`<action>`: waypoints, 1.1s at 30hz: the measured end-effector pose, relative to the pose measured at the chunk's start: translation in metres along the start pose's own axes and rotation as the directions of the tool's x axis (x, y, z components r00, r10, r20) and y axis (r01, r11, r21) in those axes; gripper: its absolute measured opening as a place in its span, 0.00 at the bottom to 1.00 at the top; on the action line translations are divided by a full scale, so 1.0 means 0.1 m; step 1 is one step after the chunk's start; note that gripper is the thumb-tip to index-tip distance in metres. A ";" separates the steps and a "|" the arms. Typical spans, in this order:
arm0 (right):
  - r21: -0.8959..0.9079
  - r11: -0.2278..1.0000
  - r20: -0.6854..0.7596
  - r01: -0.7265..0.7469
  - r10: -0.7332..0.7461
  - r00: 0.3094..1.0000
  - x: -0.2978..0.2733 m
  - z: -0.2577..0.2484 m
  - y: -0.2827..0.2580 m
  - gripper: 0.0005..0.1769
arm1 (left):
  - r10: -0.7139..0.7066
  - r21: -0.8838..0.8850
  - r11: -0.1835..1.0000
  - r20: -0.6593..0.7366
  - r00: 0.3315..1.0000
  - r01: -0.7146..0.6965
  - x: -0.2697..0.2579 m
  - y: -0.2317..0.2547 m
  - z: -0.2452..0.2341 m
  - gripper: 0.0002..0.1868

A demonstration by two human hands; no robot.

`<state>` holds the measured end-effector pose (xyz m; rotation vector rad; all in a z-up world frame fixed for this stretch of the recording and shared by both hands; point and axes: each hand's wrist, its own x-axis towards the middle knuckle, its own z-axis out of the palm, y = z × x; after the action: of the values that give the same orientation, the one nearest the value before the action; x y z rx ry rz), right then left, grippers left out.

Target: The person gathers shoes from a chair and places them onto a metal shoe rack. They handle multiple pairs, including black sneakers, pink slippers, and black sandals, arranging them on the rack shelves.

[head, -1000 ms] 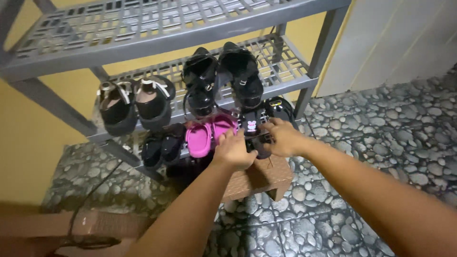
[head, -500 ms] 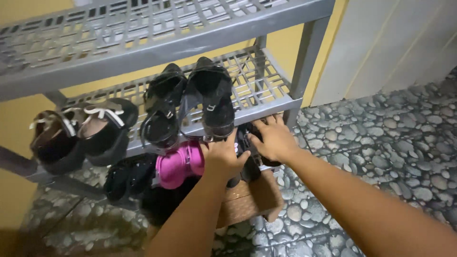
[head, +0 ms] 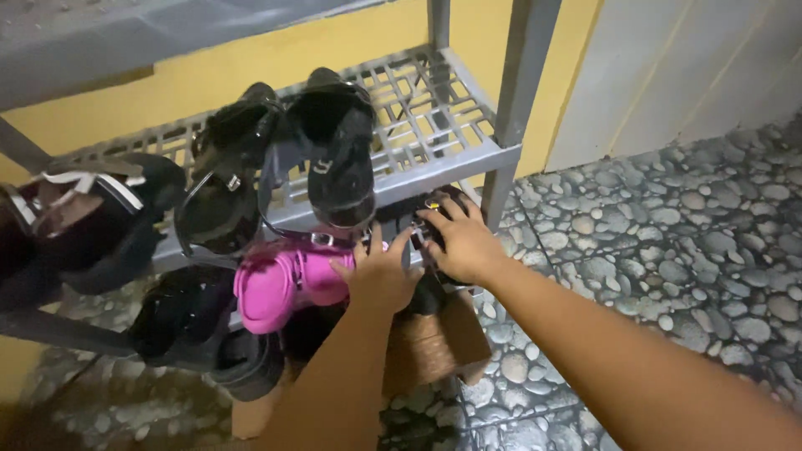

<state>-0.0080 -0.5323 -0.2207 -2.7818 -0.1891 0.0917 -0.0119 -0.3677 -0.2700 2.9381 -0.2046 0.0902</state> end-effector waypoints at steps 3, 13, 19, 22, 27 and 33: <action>-0.050 0.998 0.027 -0.042 0.043 0.999 0.09 0.13 0.08 0.33 | 0.030 0.083 0.996 -0.050 0.998 -0.026 -0.01 -0.03 0.17 0.38; -0.236 0.972 -0.037 0.001 -0.010 0.999 0.08 0.30 0.11 0.27 | -0.048 0.134 0.991 0.260 0.964 0.014 0.08 -0.01 -0.05 0.41; -0.279 0.960 -0.037 0.009 -0.020 0.999 0.08 0.26 0.11 0.27 | 0.058 0.036 0.997 0.252 0.966 -0.070 0.18 -0.16 -0.09 0.41; -0.260 0.965 0.030 0.025 -0.017 0.999 0.07 0.21 0.11 0.32 | 0.073 0.003 0.997 0.261 0.962 -0.077 0.17 -0.20 -0.13 0.42; -0.127 0.989 0.127 0.072 -0.055 0.990 -0.13 -0.10 -0.03 0.42 | 0.107 0.044 0.992 0.178 0.978 -0.116 0.01 -0.15 -0.11 0.38; -0.157 0.987 0.009 0.044 -0.043 0.999 -0.06 -0.01 -0.06 0.40 | 0.307 0.258 0.944 -0.454 0.836 -0.207 0.12 -0.39 0.48 0.33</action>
<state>-0.0140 -0.5283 -0.2174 -2.9327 -0.2699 0.0769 0.0077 -0.3412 -0.3238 2.9345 -0.5381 0.9367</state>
